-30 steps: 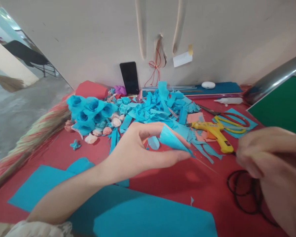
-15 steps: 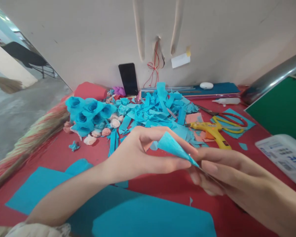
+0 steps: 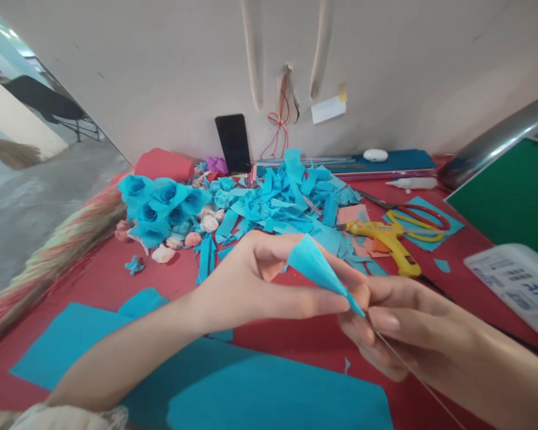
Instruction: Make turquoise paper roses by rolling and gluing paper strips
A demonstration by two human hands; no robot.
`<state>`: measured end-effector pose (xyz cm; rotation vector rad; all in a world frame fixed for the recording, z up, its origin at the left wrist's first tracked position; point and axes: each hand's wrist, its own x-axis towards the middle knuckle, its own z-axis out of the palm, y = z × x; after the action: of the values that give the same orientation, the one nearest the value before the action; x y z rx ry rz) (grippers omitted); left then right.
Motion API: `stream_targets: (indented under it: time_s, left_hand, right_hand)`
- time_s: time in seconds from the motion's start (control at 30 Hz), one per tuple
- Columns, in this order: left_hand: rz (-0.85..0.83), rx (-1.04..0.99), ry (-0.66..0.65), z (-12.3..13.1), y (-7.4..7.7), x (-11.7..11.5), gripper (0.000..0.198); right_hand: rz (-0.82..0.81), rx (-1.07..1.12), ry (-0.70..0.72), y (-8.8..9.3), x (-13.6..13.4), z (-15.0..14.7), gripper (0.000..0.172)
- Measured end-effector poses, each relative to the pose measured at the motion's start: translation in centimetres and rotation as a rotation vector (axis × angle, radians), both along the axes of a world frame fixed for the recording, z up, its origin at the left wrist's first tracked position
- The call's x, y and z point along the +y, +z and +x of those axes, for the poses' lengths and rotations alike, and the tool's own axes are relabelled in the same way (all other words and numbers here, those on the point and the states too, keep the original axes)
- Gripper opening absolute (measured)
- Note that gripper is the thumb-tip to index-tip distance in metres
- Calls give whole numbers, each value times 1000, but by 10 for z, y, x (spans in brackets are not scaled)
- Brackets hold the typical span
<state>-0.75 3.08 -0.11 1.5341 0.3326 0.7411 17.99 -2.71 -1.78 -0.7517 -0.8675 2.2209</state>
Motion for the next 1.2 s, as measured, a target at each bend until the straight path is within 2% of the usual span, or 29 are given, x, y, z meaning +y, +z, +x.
stream_targets:
  time_s: [0.23,0.4,0.43,0.57,0.63,0.77,0.97,1.2]
  left_hand:
    - [-28,-21,-21,-1,-1,0,10]
    - [-54,-37,13,0,-3,0,12]
    - [-56,-37,20,-1,-3,0,14]
    - [-47,-52,7,-1,-3,0,18]
    - [-45,-52,11,-1,-3,1,18]
    - [-54,-40,31,-1,-4,2,16]
    - [-32,-45,120,1,-6,5,11]
    - [3,12,201,1,-8,12,8]
  right_hand:
    - [48,-32,6,1,1,1,27]
    - [107,-161,-54,-1,3,-1,28]
    - [135,-228,-112,0,3,-3,28]
    - [275,-613,-498,8,2,-13,20]
    - [273,-692,-573,12,1,-16,15]
    - [230,-754,-585,14,2,-11,17]
    - [477,-816,-481,-2,21,7,26]
    - [534,-793,-489,-4,30,8,29]
